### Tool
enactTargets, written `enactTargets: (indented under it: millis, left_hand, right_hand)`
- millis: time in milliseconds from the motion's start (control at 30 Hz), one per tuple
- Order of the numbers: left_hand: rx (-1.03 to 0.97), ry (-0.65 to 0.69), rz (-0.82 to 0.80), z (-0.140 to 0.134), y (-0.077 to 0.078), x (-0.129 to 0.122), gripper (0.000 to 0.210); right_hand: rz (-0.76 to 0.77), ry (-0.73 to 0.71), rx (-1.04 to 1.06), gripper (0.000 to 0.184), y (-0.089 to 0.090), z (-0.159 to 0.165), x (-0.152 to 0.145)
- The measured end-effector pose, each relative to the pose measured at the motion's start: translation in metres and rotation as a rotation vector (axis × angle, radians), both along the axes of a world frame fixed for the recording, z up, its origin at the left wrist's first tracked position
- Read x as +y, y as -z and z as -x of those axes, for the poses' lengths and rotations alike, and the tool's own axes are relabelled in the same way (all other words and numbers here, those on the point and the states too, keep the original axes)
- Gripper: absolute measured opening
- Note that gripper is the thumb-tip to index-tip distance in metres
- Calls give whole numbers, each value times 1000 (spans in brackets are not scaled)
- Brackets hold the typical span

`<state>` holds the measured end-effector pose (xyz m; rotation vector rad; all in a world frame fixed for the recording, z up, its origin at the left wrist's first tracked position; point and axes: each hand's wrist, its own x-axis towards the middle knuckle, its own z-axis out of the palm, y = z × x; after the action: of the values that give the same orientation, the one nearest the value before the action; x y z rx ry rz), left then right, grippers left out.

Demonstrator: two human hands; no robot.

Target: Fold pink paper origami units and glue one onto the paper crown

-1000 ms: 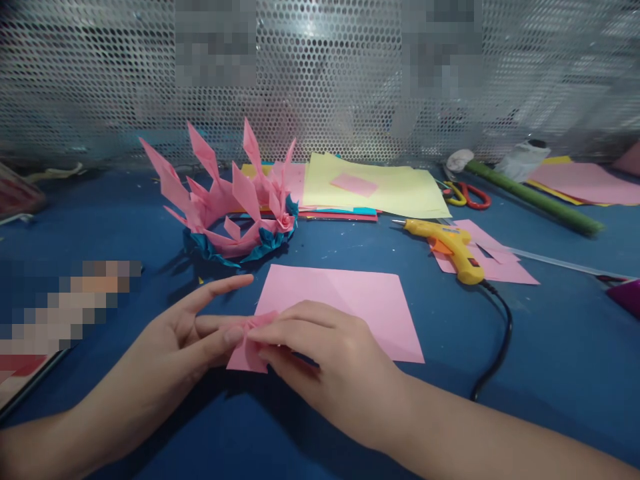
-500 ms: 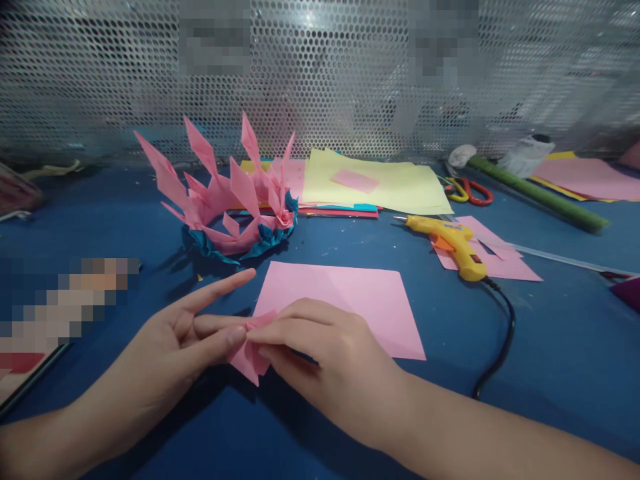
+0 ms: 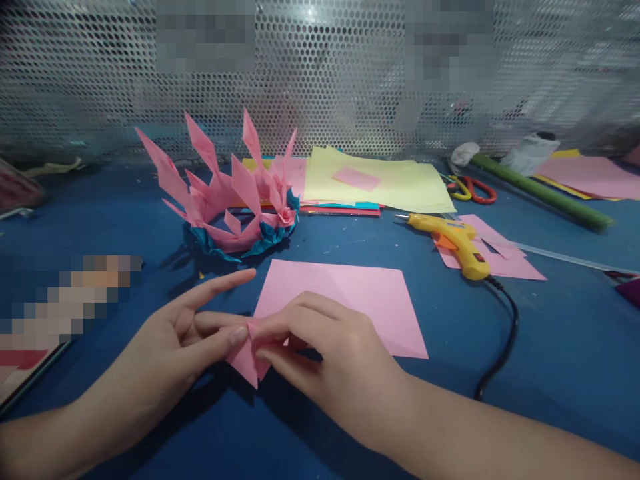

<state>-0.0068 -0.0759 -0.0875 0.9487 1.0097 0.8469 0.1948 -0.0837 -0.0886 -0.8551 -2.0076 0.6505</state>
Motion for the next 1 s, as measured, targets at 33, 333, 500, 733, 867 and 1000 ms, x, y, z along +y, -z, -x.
enactTargets:
  millis: [33,333,500,733,867,1000]
  left_hand:
    - [-2,-11,1,0,0,0,71]
    - [-14,-30,21,2,-1,0,74]
    - [-33,-40,18,3,1,0,71]
    - [-82,-19,20,4,1,2,71]
    - [-69,-28,29,4,2,2,69]
    - [-91,-17,25,3,1,3,61]
  right_hand:
    - [2,0,-7,21,0,-1,1]
    - [5,-61,43,33,1,-2,2]
    - [-11,-63,34,36,2,-3,1]
    - [-33,-66,34,37,2,-3,2]
    - [-37,-67,36,35,1,-3,2]
    - [-48,-78,42,34,1,-3,3]
